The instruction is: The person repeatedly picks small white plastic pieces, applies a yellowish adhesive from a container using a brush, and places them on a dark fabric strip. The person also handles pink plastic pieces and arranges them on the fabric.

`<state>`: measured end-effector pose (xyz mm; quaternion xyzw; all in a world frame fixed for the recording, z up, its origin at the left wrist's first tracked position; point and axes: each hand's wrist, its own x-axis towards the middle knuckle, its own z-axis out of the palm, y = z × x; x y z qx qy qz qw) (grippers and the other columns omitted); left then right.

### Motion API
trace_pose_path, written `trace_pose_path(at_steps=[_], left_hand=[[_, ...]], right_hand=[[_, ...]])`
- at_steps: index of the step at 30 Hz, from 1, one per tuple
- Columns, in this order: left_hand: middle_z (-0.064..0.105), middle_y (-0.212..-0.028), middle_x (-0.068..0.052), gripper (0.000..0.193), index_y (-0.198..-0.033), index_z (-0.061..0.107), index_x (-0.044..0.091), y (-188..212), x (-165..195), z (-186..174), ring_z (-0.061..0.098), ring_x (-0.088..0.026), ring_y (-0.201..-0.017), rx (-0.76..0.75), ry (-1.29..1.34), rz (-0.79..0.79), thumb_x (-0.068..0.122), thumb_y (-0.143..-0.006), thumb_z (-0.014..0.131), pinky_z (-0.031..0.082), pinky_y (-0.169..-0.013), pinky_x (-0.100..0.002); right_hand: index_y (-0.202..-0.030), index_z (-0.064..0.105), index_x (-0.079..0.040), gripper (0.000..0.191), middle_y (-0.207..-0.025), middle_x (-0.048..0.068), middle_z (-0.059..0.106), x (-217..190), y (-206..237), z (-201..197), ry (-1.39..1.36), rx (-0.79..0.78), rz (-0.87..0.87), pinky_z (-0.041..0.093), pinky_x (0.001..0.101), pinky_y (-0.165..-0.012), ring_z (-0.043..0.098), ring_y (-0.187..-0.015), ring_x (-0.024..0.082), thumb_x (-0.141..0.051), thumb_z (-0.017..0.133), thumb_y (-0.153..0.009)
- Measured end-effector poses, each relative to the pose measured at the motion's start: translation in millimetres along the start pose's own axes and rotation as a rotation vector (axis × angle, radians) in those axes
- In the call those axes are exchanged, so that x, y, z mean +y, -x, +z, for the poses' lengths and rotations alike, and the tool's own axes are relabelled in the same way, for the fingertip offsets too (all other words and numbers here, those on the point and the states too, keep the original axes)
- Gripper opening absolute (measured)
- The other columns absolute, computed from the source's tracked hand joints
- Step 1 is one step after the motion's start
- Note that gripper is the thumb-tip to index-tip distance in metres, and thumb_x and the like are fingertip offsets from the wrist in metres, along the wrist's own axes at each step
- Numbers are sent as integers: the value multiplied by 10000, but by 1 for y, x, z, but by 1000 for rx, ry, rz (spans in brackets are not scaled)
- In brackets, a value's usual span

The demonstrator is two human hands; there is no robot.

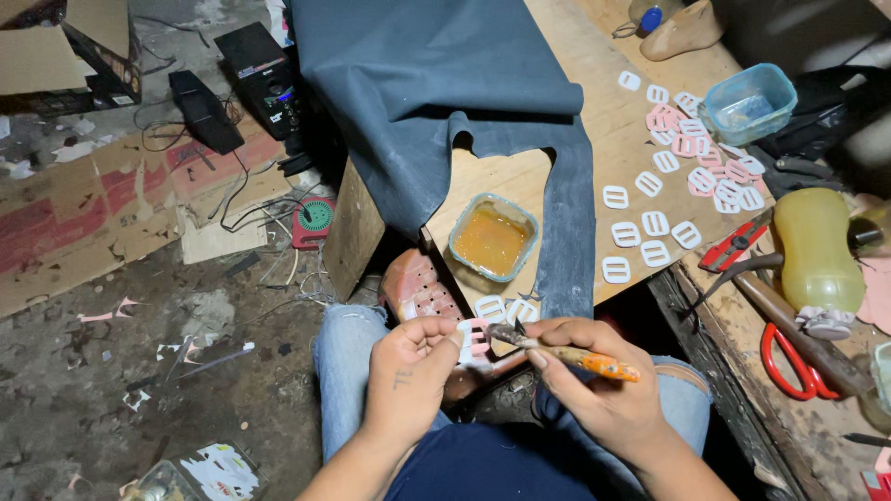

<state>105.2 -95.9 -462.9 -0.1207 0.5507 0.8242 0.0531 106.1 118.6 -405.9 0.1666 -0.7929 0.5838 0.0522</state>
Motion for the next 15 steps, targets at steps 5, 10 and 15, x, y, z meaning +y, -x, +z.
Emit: trace_pose_path(at_steps=[5, 10, 15], left_hand=[[734, -902, -76, 195, -1096, 670, -58, -4, 1, 2, 635, -88, -759, 38, 148, -33, 42, -934, 626, 493, -684, -228], [673, -894, -24, 278, -1192, 679, 17, -3, -1, -1, 540, -77, -723, 41, 349, -213, 62, -929, 601, 432, -642, -220], [646, -922, -25, 260, -1208, 667, -22, 1, -3, 3, 526, -71, -752, -5, 350, -167, 53, -968, 600, 432, -665, -224]], right_hand=[[-962, 710, -13, 141, -926, 85, 778, 11, 13, 3, 88, -129, 102, 566, 273, -708, 716, -763, 142, -79, 749, -842], [-997, 712, -8, 120, -952, 90, 739, 17, 17, -1, 60, -68, 28, 558, 285, -788, 711, -854, 164, -108, 661, -954], [-1224, 629, 50, 265, -1180, 150, 719, 13, 34, 5, -245, 106, -112, 531, 347, -1025, 686, -1114, 232, -94, 654, -1002]])
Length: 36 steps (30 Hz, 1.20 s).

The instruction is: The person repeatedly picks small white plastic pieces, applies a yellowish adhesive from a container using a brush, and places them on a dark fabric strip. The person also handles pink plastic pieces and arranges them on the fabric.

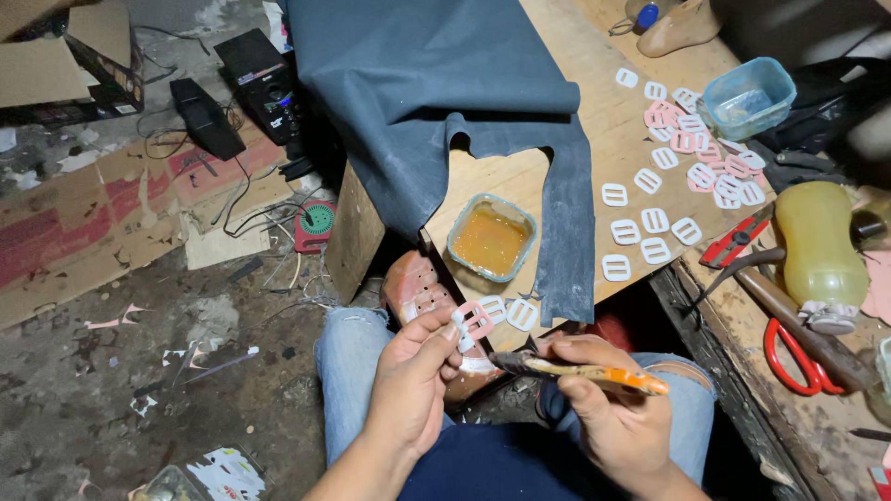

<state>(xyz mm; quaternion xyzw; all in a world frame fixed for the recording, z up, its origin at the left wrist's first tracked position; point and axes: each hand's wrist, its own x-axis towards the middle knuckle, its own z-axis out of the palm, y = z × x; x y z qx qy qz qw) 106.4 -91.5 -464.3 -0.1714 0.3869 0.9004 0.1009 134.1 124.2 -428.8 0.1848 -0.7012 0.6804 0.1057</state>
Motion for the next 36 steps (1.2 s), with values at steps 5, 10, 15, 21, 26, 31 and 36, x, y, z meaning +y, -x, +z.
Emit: trace_pose_path(at_steps=[5, 10, 15, 21, 26, 31, 36], left_hand=[[741, -1085, -148, 210, -1149, 614, -41, 7, 1, 10, 695, -160, -946, -76, -12, 64, 40, -960, 566, 546, -851, -287], [744, -1104, -201, 208, -1163, 594, -69, 10, 3, 12, 725, -218, -1000, -91, -52, 96, 27, -983, 557, 588, -911, -358], [743, -1094, -176, 215, -1175, 608, -70, 7, -1, 7, 717, -182, -963, -57, -155, 134, 36, -994, 561, 583, -877, -316], [746, -1094, -168, 241, -1194, 621, -76, 4, -5, 3, 710, -162, -952, -57, -199, 111, 22, -979, 578, 569, -847, -289], [762, -1009, -141, 225, -1159, 656, -61, 5, -4, 3, 708, -142, -862, -2, -236, 119, 28, -961, 596, 581, -773, -277], [782, -971, -101, 213, -1133, 685, -43, 5, -4, 5, 709, -102, -832, 49, -289, 164, 35, -948, 613, 564, -750, -234], [703, -833, -98, 198, -1125, 701, -30, 3, -7, 4, 596, -108, -664, 116, -248, 70, 61, -962, 635, 468, -545, -273]], right_hand=[[-1233, 646, 72, 304, -1196, 168, 736, 6, 8, 1, -36, 84, 116, 535, 325, -1001, 698, -1100, 202, -37, 701, -955], [-1222, 653, 71, 303, -1166, 163, 752, 17, 12, 3, 36, 109, 132, 538, 318, -1005, 707, -1089, 188, -38, 707, -944], [-1202, 669, 61, 286, -1110, 165, 790, 15, 13, -3, 35, 40, 228, 559, 322, -956, 735, -1042, 198, -44, 701, -938], [-1216, 652, 65, 300, -1195, 172, 741, 12, 8, -1, -9, 48, 111, 531, 341, -1021, 703, -1129, 218, -66, 709, -952], [-1166, 672, 60, 273, -1143, 170, 754, 2, 2, 1, 81, -26, 110, 541, 351, -989, 710, -1104, 235, -66, 729, -930], [-1134, 670, 25, 291, -1134, 160, 743, -16, -10, 3, 335, -175, -158, 576, 357, -962, 748, -1073, 270, -75, 770, -879], [-1081, 655, 4, 289, -1059, 137, 730, -25, -20, 13, 487, -171, -306, 603, 364, -883, 750, -997, 292, -84, 810, -854]])
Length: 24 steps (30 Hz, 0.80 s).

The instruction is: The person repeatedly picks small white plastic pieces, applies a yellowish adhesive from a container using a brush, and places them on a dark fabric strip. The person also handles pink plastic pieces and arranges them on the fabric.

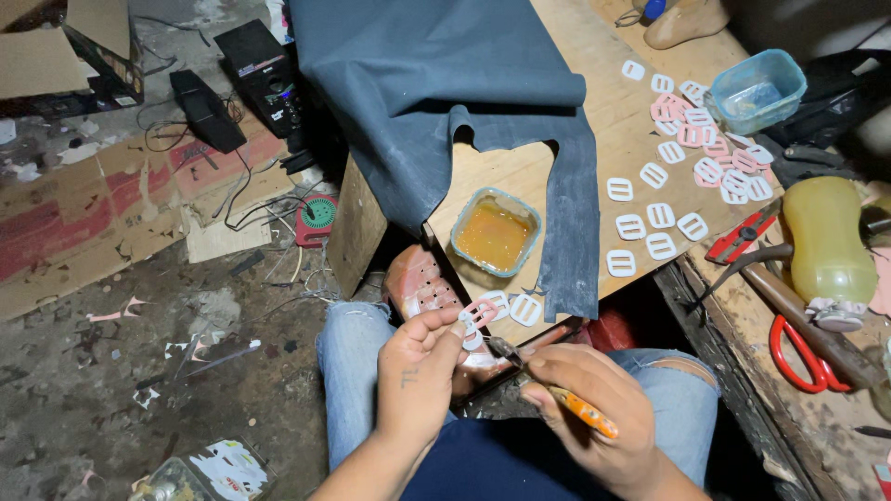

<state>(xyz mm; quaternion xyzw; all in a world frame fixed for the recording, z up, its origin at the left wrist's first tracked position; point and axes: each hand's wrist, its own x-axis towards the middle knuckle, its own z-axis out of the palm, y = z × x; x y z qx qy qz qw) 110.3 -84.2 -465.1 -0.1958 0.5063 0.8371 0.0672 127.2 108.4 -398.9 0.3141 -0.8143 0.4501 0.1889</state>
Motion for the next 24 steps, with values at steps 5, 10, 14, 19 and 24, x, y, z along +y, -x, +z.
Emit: trace_pose_path(at_steps=[5, 10, 14, 19, 24], left_hand=[[765, -894, -88, 189, -1087, 695, -40, -4, -4, 3, 658, -81, -735, 26, -57, 93, 59, -936, 644, 529, -672, -224], [766, -902, -95, 201, -1110, 691, -43, -2, -7, 2, 655, -88, -752, 7, -79, 89, 50, -944, 627, 524, -665, -224], [773, -941, -98, 212, -1109, 670, -36, 2, -10, 4, 716, -96, -783, -57, -39, 59, 53, -927, 606, 573, -704, -225], [762, -939, -116, 207, -1101, 709, -53, -1, -6, -1, 645, -80, -740, -56, -107, 67, 59, -945, 633, 523, -684, -214], [753, -947, -91, 232, -1134, 704, -49, 8, -2, 3, 641, -95, -758, -153, -100, -32, 49, -933, 645, 520, -693, -229]], right_hand=[[-1081, 668, 4, 298, -1076, 161, 725, -3, -6, 2, -71, -140, -72, 600, 362, -864, 741, -1012, 318, -48, 812, -825], [-1079, 654, 3, 260, -1064, 134, 728, -4, -3, 1, -34, 8, 22, 601, 353, -885, 750, -1001, 275, -4, 776, -850], [-1058, 670, -1, 220, -1054, 141, 732, -3, 1, 3, -44, 47, 138, 585, 340, -882, 744, -972, 265, -16, 758, -858], [-1112, 629, -36, 128, -1081, 84, 689, 7, 5, -7, -290, 128, 150, 561, 328, -1012, 692, -1032, 210, -14, 621, -987], [-1099, 713, 6, 245, -1019, 97, 723, 23, 8, -3, -214, 8, 577, 533, 289, -819, 680, -895, 179, -5, 659, -860]])
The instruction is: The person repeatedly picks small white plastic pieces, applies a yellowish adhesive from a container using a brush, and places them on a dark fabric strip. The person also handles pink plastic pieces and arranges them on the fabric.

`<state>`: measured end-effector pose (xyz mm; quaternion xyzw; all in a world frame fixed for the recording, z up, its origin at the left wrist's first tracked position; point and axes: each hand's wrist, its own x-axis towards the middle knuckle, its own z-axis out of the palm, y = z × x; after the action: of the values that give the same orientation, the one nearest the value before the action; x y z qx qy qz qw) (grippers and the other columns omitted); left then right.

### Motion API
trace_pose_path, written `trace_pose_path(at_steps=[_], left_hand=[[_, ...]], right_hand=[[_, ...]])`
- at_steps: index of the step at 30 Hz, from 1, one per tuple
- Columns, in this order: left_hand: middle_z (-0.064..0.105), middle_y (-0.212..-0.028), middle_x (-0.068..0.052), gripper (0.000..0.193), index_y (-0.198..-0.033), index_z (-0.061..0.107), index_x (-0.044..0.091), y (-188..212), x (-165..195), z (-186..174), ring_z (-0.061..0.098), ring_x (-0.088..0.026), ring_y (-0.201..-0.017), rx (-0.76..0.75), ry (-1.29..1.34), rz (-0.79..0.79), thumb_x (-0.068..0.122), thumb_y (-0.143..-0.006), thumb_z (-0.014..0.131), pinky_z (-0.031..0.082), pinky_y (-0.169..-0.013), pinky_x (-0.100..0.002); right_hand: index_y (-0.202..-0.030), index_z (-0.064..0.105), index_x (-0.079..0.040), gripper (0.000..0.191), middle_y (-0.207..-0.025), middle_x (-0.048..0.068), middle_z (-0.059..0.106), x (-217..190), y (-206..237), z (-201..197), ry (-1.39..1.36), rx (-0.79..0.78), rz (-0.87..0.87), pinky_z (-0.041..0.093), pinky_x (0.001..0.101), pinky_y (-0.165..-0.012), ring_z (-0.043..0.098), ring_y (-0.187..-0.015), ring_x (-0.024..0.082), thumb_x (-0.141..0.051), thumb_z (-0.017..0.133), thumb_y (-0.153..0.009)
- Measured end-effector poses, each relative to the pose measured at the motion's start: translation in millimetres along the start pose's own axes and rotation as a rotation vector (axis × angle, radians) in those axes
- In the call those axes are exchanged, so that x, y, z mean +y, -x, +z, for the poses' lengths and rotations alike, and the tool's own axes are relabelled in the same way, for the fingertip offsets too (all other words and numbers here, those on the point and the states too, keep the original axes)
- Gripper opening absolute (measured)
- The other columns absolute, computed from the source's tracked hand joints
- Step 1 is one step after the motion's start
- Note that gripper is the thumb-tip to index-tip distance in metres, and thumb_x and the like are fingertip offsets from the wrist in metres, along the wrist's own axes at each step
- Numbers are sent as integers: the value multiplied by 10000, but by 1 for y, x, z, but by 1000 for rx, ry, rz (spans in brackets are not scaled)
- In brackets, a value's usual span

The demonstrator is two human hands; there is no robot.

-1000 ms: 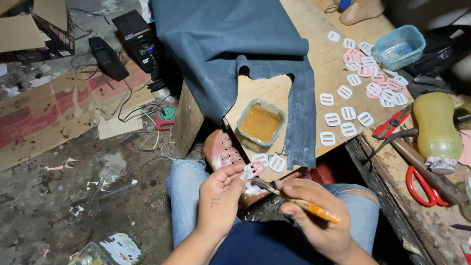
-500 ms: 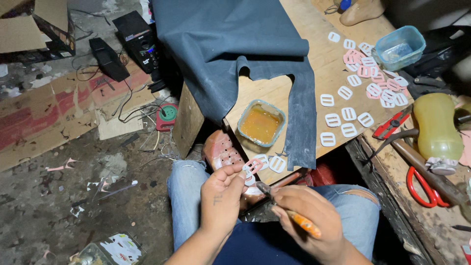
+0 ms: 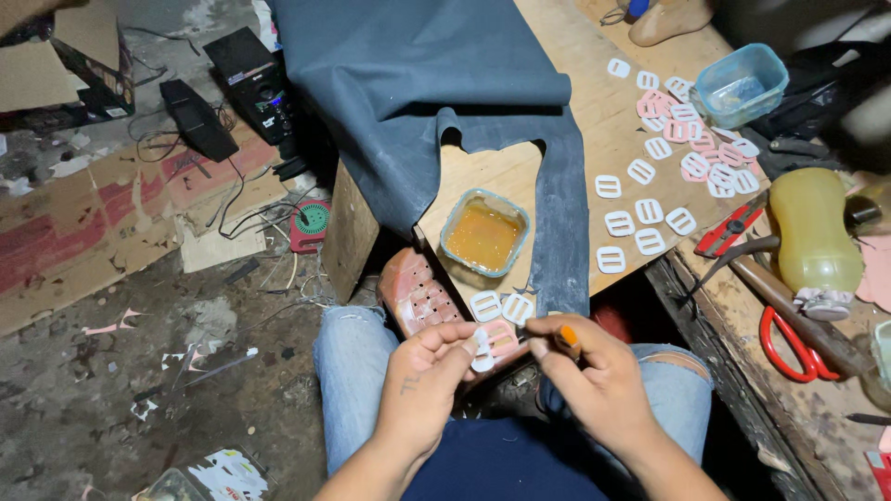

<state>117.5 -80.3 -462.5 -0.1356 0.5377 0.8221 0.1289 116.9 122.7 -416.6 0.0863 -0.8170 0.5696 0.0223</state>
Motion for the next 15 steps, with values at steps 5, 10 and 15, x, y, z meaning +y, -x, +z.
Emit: trace_pose_path(at_steps=[5, 10, 15], left_hand=[[741, -1018, -110, 265, -1187, 602, -45, 5, 2, 8, 702, -131, -881, -32, 72, -19, 43, -937, 607, 552, -788, -248], [712, -1067, -121, 293, -1220, 560, -42, 4, -1, 12, 694, -146, -938, -18, 149, 37, 24, -936, 585, 556, -847, -268], [712, -1053, -128, 326, -1256, 541, -37, 7, -6, 20, 685, -167, -903, -60, 173, 33, 32, -939, 577, 538, -851, -285]], right_hand=[[-1045, 723, -3, 226, -997, 84, 746, 2, 4, 11, 49, -63, -92, 557, 291, -812, 721, -897, 184, -21, 715, -820], [-1103, 650, -8, 427, -1015, 122, 669, -15, 5, 18, 265, -37, -431, 536, 331, -821, 674, -928, 277, -38, 789, -700], [-1097, 643, -21, 437, -991, 123, 677, -18, 2, 23, 374, 21, -445, 535, 352, -769, 674, -883, 298, -73, 845, -713]])
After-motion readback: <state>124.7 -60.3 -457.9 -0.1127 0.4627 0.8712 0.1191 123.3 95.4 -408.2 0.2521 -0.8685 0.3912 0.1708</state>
